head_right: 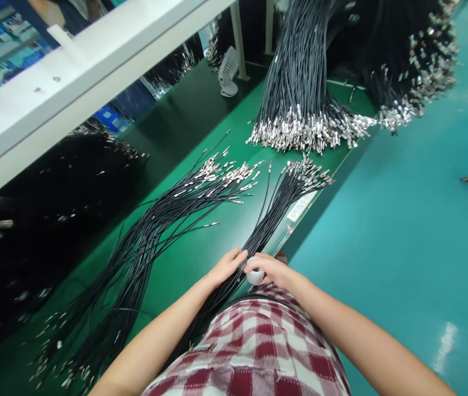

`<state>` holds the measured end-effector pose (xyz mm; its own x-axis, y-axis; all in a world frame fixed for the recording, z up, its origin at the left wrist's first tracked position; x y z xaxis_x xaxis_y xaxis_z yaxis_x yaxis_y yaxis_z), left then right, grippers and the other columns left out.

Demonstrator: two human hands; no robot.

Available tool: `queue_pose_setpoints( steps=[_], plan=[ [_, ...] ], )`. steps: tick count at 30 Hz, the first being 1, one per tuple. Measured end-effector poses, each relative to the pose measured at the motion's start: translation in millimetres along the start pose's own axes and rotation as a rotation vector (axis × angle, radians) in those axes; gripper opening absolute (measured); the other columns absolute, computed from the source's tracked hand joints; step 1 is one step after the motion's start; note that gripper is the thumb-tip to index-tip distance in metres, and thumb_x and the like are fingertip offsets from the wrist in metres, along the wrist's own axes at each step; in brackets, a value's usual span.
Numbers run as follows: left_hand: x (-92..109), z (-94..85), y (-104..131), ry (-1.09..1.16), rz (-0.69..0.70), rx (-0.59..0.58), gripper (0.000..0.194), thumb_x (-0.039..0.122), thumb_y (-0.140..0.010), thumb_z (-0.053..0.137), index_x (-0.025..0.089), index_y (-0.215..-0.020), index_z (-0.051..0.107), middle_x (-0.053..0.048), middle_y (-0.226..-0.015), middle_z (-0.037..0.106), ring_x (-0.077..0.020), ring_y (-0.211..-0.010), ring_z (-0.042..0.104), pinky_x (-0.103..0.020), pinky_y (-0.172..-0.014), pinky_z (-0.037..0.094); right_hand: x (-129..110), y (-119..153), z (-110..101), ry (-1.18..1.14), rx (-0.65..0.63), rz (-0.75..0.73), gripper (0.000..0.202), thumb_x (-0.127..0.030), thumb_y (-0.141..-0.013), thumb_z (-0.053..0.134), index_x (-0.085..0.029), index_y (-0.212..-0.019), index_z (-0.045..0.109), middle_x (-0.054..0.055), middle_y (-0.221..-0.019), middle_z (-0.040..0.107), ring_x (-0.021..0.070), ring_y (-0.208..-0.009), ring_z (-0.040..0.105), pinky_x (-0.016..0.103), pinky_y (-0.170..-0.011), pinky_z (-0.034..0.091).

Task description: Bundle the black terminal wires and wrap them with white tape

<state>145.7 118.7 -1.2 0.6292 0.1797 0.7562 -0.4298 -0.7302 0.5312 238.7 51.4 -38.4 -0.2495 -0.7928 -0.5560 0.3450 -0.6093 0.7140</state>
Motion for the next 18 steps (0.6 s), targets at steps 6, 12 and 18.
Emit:
queue_pose_setpoints(
  steps=[6, 12, 18],
  plan=[
    [-1.4, -0.4, 4.9, 0.135, -0.041, 0.003, 0.056, 0.073, -0.077, 0.052, 0.017, -0.074, 0.056, 0.003, -0.063, 0.050, -0.0118, -0.059, 0.048, -0.023, -0.053, 0.038, -0.9, 1.1, 7.0, 0.021, -0.018, 0.003, 0.032, -0.044, -0.065, 0.076, -0.021, -0.086, 0.067, 0.004, -0.084, 0.068, 0.0214, -0.082, 0.063, 0.033, -0.065, 0.054],
    [-6.8, 1.1, 9.6, 0.277, -0.182, -0.087, 0.062, 0.076, -0.067, 0.061, 0.017, -0.085, 0.059, 0.003, -0.062, 0.055, -0.0123, -0.048, 0.051, -0.026, -0.047, 0.042, -14.4, -6.8, 7.9, 0.207, -0.108, -0.155, 0.018, -0.029, -0.062, 0.070, -0.019, -0.077, 0.071, 0.002, -0.072, 0.068, 0.0171, -0.068, 0.059, 0.029, -0.067, 0.046],
    [2.7, -14.8, 4.9, 0.048, -0.079, -0.006, 0.047, 0.060, -0.066, 0.071, 0.016, -0.079, 0.058, 0.004, -0.063, 0.056, -0.0122, -0.056, 0.050, -0.024, -0.052, 0.037, -47.9, -1.6, 7.5, 0.789, 0.112, -0.470, 0.022, -0.025, -0.076, 0.051, -0.022, -0.073, 0.073, 0.003, -0.083, 0.069, 0.0215, -0.083, 0.059, 0.033, -0.082, 0.040]
  ],
)
Point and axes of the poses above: each hand's wrist, its own y-axis away from the middle knuckle, its own z-axis out of the palm, x = y × z, the point moved 9 cm from there along -y, towards the middle knuckle
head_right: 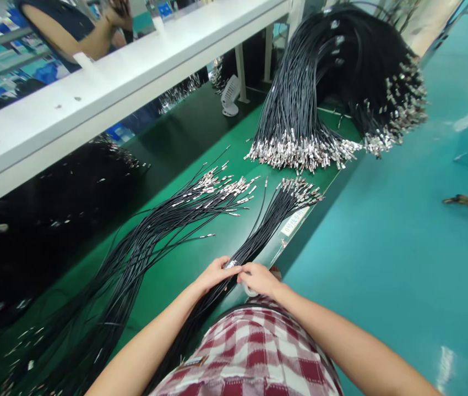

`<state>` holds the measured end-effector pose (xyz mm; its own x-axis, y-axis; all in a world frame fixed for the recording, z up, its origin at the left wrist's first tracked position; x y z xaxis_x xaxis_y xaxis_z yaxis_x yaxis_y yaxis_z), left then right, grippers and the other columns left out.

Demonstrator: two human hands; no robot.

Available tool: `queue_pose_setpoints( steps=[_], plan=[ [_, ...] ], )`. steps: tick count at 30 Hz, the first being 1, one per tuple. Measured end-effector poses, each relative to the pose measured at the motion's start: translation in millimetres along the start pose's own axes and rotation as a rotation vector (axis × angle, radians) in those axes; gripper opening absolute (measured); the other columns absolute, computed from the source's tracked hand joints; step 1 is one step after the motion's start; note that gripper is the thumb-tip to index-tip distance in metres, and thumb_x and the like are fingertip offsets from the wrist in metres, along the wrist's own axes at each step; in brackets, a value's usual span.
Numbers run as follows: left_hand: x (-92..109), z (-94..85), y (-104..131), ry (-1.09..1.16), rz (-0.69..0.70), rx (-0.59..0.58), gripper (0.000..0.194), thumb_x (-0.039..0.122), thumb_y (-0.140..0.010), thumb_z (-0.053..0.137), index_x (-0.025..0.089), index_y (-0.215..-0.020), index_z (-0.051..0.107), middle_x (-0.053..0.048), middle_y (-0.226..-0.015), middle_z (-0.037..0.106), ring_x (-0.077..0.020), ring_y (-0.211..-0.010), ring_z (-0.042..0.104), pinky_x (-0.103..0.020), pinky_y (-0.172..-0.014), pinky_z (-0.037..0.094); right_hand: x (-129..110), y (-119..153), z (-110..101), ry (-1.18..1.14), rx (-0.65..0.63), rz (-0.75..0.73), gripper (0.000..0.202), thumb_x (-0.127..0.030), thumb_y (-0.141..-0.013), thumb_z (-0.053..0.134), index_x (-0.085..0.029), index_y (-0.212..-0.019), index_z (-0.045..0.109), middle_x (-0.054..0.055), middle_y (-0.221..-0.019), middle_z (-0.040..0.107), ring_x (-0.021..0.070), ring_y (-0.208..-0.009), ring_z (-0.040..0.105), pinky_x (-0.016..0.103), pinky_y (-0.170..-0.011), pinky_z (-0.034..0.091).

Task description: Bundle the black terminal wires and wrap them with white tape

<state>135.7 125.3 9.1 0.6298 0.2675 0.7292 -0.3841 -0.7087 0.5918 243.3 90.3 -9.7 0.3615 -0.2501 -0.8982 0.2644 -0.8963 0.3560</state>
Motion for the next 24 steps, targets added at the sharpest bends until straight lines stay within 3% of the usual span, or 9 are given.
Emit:
queue_pose_setpoints(
  steps=[4, 7, 11, 13, 17, 24],
  plan=[
    [5.5, -3.9, -4.5, -0.190, 0.013, 0.085, 0.044, 0.055, -0.063, 0.074, 0.017, -0.072, 0.056, 0.003, -0.061, 0.054, -0.0133, -0.058, 0.048, -0.025, -0.053, 0.032, 8.5, -8.5, 11.7, -0.009, -0.087, 0.075, 0.024, -0.021, -0.076, 0.047, -0.020, -0.069, 0.071, 0.003, -0.071, 0.067, 0.0197, -0.072, 0.059, 0.031, -0.071, 0.040],
    [5.5, -6.4, -6.6, -0.182, 0.017, 0.111, 0.041, 0.055, -0.066, 0.072, 0.017, -0.068, 0.055, 0.004, -0.056, 0.050, -0.0130, -0.056, 0.046, -0.025, -0.052, 0.031, 12.1, -8.8, 14.5, -0.051, -0.152, 0.081, 0.024, -0.023, -0.078, 0.048, -0.018, -0.070, 0.069, 0.002, -0.065, 0.065, 0.0176, -0.063, 0.056, 0.029, -0.064, 0.040],
    [1.8, -9.7, -8.5, -0.082, 0.041, 0.083, 0.041, 0.055, -0.066, 0.072, 0.017, -0.069, 0.056, 0.005, -0.053, 0.047, -0.0123, -0.055, 0.045, -0.024, -0.051, 0.031, 0.8, 1.1, 14.8, -0.355, -0.250, -0.055, 0.031, -0.045, -0.086, 0.050, -0.020, -0.093, 0.067, 0.004, -0.087, 0.071, 0.0187, -0.074, 0.059, 0.029, -0.066, 0.044],
    [-0.7, -10.6, -9.7, -0.080, 0.037, 0.074, 0.042, 0.056, -0.067, 0.071, 0.016, -0.070, 0.056, 0.005, -0.054, 0.047, -0.0114, -0.055, 0.043, -0.024, -0.051, 0.030, -1.6, 2.6, 12.4, -0.435, -0.232, -0.099, 0.036, -0.051, -0.086, 0.051, -0.020, -0.090, 0.067, 0.005, -0.089, 0.070, 0.0189, -0.076, 0.059, 0.029, -0.069, 0.045],
    [-1.9, -9.2, -12.2, -0.148, 0.029, 0.072, 0.043, 0.057, -0.070, 0.065, 0.016, -0.068, 0.053, 0.006, -0.057, 0.044, -0.0095, -0.055, 0.039, -0.023, -0.051, 0.027, 11.7, -7.7, 17.0, -0.370, -0.153, 0.028, 0.028, -0.035, -0.081, 0.048, -0.017, -0.073, 0.067, 0.005, -0.080, 0.070, 0.0179, -0.071, 0.058, 0.029, -0.070, 0.045],
    [1.7, -6.1, -11.5, -0.112, 0.044, 0.058, 0.041, 0.055, -0.070, 0.062, 0.016, -0.065, 0.051, 0.006, -0.054, 0.045, -0.0089, -0.053, 0.039, -0.022, -0.048, 0.028, 18.2, -27.2, 21.5, -0.289, -0.139, 0.210, 0.023, -0.014, -0.069, 0.045, -0.017, -0.055, 0.062, 0.005, -0.063, 0.069, 0.0182, -0.065, 0.062, 0.027, -0.066, 0.046]
  ],
)
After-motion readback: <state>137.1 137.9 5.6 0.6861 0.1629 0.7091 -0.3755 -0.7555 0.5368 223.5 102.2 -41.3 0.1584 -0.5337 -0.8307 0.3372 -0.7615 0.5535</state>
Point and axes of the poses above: each hand's wrist, its own y-axis away from the middle knuckle, its own z-axis out of the palm, x = y × z, the point moved 9 cm from there along -y, towards the middle knuckle
